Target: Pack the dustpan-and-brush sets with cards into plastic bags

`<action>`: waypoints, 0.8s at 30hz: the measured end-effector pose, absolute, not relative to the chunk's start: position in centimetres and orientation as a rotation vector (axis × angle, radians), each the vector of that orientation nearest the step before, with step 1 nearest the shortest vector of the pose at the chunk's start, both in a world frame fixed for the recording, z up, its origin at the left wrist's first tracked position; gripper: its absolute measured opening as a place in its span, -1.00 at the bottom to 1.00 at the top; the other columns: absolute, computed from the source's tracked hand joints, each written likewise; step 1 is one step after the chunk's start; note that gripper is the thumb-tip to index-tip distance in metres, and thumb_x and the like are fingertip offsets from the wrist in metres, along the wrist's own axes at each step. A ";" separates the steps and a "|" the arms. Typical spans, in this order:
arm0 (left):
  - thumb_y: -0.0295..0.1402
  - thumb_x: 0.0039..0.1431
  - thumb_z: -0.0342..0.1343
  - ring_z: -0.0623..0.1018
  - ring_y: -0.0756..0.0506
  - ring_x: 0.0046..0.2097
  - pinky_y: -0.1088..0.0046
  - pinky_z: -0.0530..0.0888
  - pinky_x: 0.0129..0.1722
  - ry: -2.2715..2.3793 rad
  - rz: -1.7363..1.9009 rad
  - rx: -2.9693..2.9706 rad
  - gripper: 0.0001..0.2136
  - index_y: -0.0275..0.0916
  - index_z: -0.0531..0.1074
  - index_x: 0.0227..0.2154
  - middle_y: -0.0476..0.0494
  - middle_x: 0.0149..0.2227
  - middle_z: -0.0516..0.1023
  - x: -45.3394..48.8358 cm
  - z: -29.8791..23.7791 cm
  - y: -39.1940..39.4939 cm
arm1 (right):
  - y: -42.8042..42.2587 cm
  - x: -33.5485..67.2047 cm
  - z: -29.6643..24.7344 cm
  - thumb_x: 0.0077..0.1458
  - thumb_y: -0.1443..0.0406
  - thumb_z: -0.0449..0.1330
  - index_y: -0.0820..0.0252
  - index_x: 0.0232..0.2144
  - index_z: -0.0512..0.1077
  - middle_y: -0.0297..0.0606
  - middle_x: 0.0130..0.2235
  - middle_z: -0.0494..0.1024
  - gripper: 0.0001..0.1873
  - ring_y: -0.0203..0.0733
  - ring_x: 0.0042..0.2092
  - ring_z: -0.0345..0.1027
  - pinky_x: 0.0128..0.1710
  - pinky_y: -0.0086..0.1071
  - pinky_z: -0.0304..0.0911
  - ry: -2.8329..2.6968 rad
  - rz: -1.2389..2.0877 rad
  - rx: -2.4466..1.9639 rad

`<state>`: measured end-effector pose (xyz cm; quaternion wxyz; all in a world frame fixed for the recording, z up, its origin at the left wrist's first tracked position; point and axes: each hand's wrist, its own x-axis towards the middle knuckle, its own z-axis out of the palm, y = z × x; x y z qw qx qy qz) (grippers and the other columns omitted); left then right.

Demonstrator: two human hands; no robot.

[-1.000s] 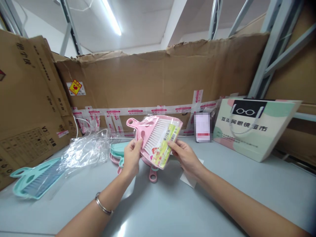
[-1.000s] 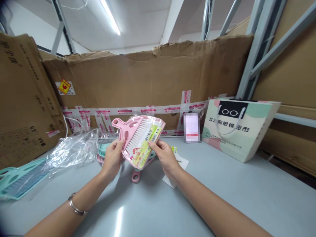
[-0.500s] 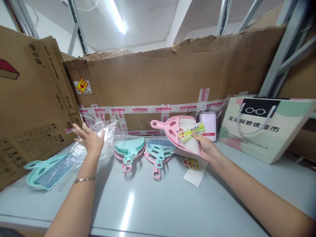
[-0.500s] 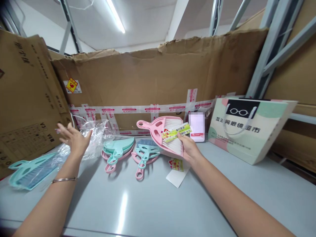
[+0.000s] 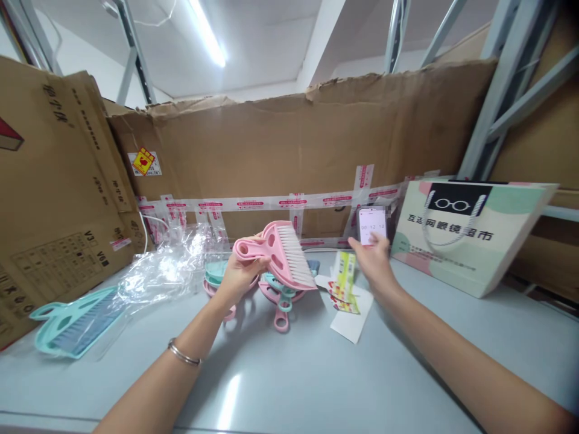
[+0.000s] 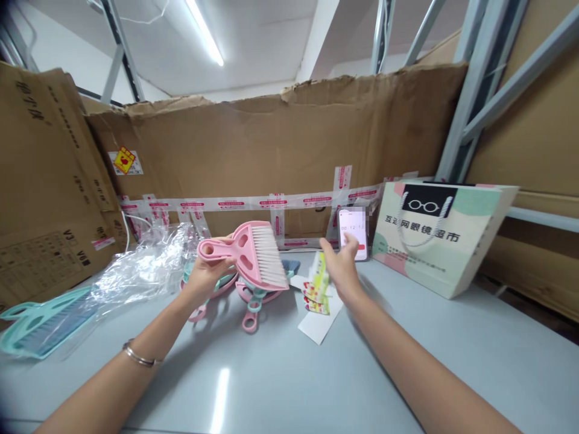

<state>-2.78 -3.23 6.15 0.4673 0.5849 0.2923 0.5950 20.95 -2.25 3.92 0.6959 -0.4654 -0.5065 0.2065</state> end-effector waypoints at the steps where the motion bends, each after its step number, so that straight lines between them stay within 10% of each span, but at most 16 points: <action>1: -0.35 -0.19 0.28 0.47 -0.18 -0.08 0.37 0.48 -0.21 0.704 1.469 1.494 -0.67 -0.22 0.42 -0.28 -0.21 -0.12 0.47 -2.7 6.4 -3.5 | -2.8 20.5 4.5 -0.08 0.18 0.18 0.09 -0.24 0.35 -0.17 -0.11 0.36 -0.70 -0.07 0.00 0.22 -0.01 -0.07 0.16 -1.235 0.265 -1.054; 7: -0.44 -0.19 0.27 0.37 -0.22 0.05 0.33 0.36 -0.01 0.600 1.417 1.843 -0.74 -0.24 0.48 -0.33 -0.24 -0.09 0.46 -1.9 7.8 -5.4 | -6.0 15.7 7.0 -0.07 0.27 0.18 0.07 -0.29 0.43 -0.17 0.01 0.22 -0.79 0.02 0.08 0.08 0.07 -0.02 0.03 -1.965 -0.082 -0.909; 16: -0.26 -0.14 0.23 0.43 -0.13 -0.05 0.51 0.46 -0.29 0.775 1.960 1.388 -0.65 -0.15 0.39 -0.21 -0.15 -0.08 0.45 -9.1 10.4 -2.6 | -4.8 24.1 8.7 -0.08 0.10 0.18 0.12 -0.32 0.45 -0.20 -0.12 0.24 -0.71 -0.16 -0.08 0.22 -0.23 -0.33 0.26 -1.315 0.092 -1.142; 24: -0.25 -0.19 0.26 0.52 -0.10 -0.36 0.52 0.42 -0.48 0.851 1.564 1.229 -0.57 -0.24 0.45 -0.18 -0.16 -0.33 0.54 -9.4 9.8 -2.3 | -4.2 29.0 7.4 -0.29 0.20 0.31 0.21 -0.51 0.42 -0.39 -0.66 0.34 -0.76 -0.34 -0.58 0.13 -0.52 -0.38 0.05 -1.135 0.504 -1.481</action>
